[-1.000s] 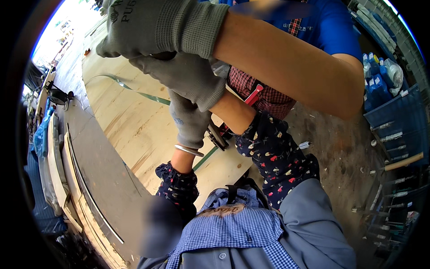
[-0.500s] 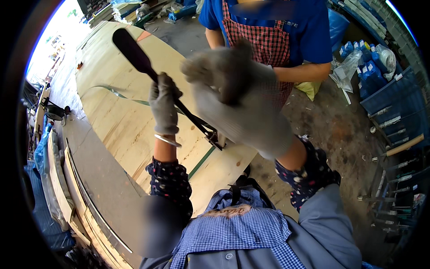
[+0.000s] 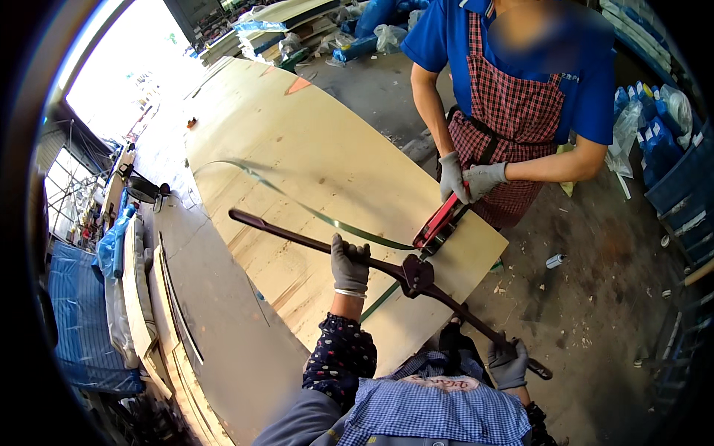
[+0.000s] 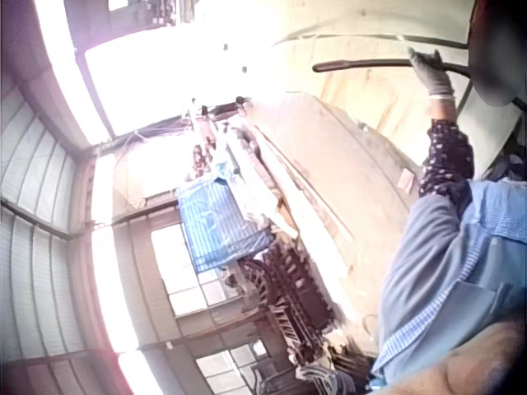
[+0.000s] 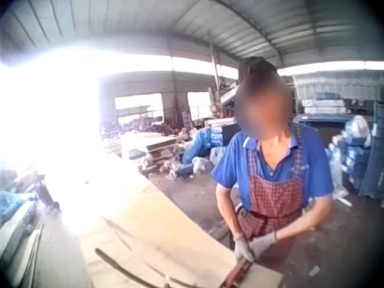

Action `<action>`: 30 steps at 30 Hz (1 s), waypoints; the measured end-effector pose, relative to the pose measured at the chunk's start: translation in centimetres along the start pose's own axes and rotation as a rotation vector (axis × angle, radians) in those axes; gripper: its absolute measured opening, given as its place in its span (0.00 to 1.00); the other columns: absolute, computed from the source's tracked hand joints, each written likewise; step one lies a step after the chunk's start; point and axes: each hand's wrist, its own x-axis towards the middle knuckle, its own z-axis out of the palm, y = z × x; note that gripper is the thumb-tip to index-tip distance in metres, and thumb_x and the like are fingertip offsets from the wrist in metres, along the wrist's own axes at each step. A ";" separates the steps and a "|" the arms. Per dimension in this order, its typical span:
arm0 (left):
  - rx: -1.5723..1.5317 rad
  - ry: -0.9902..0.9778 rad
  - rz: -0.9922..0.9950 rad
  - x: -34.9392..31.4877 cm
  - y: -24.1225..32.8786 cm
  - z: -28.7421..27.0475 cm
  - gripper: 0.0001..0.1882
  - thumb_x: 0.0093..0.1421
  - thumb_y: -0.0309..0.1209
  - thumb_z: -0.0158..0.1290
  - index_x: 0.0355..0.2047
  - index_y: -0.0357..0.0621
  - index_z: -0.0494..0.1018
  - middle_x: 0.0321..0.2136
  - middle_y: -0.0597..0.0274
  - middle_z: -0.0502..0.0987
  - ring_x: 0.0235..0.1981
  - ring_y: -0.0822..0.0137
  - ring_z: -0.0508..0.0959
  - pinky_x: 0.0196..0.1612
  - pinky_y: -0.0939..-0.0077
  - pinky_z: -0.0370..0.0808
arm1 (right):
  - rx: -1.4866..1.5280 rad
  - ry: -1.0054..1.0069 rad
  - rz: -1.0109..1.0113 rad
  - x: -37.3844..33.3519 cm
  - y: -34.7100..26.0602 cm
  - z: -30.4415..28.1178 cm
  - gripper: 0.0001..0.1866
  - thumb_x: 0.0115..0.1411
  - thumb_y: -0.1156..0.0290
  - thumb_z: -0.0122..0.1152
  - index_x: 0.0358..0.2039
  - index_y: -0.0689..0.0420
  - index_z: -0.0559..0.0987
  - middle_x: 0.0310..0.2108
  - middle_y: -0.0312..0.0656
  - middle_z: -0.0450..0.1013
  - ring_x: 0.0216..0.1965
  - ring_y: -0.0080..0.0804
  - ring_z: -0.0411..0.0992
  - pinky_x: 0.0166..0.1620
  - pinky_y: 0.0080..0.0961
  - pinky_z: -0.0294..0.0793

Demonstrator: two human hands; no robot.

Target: The person positions a green strap on a large wooden board and uses a red strap tensioner to secure it. They then use a large metal pry bar to tighten the strap further. The person repeats this process, moving to different sections of the board to secure additional straps.

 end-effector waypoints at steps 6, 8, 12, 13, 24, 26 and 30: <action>-0.084 -0.233 0.097 -5.8 4.0 -5.0 0.27 0.62 0.40 0.47 0.09 0.57 0.48 0.07 0.73 0.44 0.09 0.74 0.46 0.22 0.76 0.63 | 0.072 0.051 0.176 0.6 2.7 -3.7 0.13 0.61 0.63 0.44 0.31 0.54 0.77 0.41 0.49 0.76 0.44 0.47 0.75 0.45 0.47 0.77; -0.157 -0.335 0.097 -9.3 7.0 -5.6 0.26 0.63 0.39 0.46 0.09 0.57 0.49 0.07 0.73 0.44 0.09 0.75 0.46 0.23 0.77 0.63 | 0.013 0.030 0.163 -1.1 2.7 -2.9 0.11 0.61 0.64 0.46 0.29 0.53 0.76 0.39 0.48 0.77 0.42 0.46 0.75 0.45 0.46 0.78; -0.317 -0.509 0.141 -15.8 12.2 -8.8 0.25 0.63 0.38 0.45 0.11 0.55 0.50 0.08 0.74 0.47 0.10 0.76 0.49 0.24 0.78 0.61 | -0.138 -0.067 0.156 -5.7 2.9 -0.5 0.12 0.62 0.61 0.48 0.30 0.53 0.76 0.38 0.48 0.77 0.42 0.43 0.76 0.46 0.45 0.78; -0.336 -0.505 0.179 -17.6 13.2 -9.9 0.24 0.63 0.38 0.44 0.11 0.55 0.50 0.08 0.74 0.47 0.10 0.76 0.50 0.24 0.79 0.61 | -0.163 -0.127 0.168 -6.8 2.8 -0.2 0.12 0.62 0.61 0.48 0.30 0.53 0.76 0.38 0.48 0.77 0.43 0.43 0.75 0.46 0.45 0.77; -0.226 -0.151 0.469 -36.5 21.5 -23.0 0.25 0.62 0.40 0.46 0.11 0.56 0.49 0.08 0.74 0.46 0.09 0.76 0.47 0.21 0.78 0.63 | -0.750 -0.830 0.302 -16.5 4.3 2.5 0.13 0.63 0.64 0.50 0.34 0.61 0.75 0.45 0.57 0.71 0.48 0.43 0.71 0.52 0.38 0.71; -0.158 -0.077 0.519 -38.8 23.2 -24.2 0.25 0.62 0.41 0.46 0.11 0.56 0.48 0.08 0.74 0.47 0.09 0.76 0.48 0.19 0.77 0.58 | -0.790 -0.862 0.360 -18.9 5.9 3.0 0.12 0.63 0.65 0.51 0.35 0.62 0.75 0.45 0.57 0.71 0.48 0.43 0.71 0.52 0.38 0.71; 0.001 0.038 0.576 -40.6 25.9 -27.1 0.25 0.62 0.42 0.47 0.12 0.56 0.49 0.09 0.74 0.48 0.08 0.75 0.49 0.17 0.77 0.57 | -0.909 -0.914 0.412 -22.3 9.3 1.5 0.12 0.63 0.68 0.51 0.37 0.65 0.75 0.47 0.58 0.70 0.49 0.42 0.71 0.53 0.38 0.70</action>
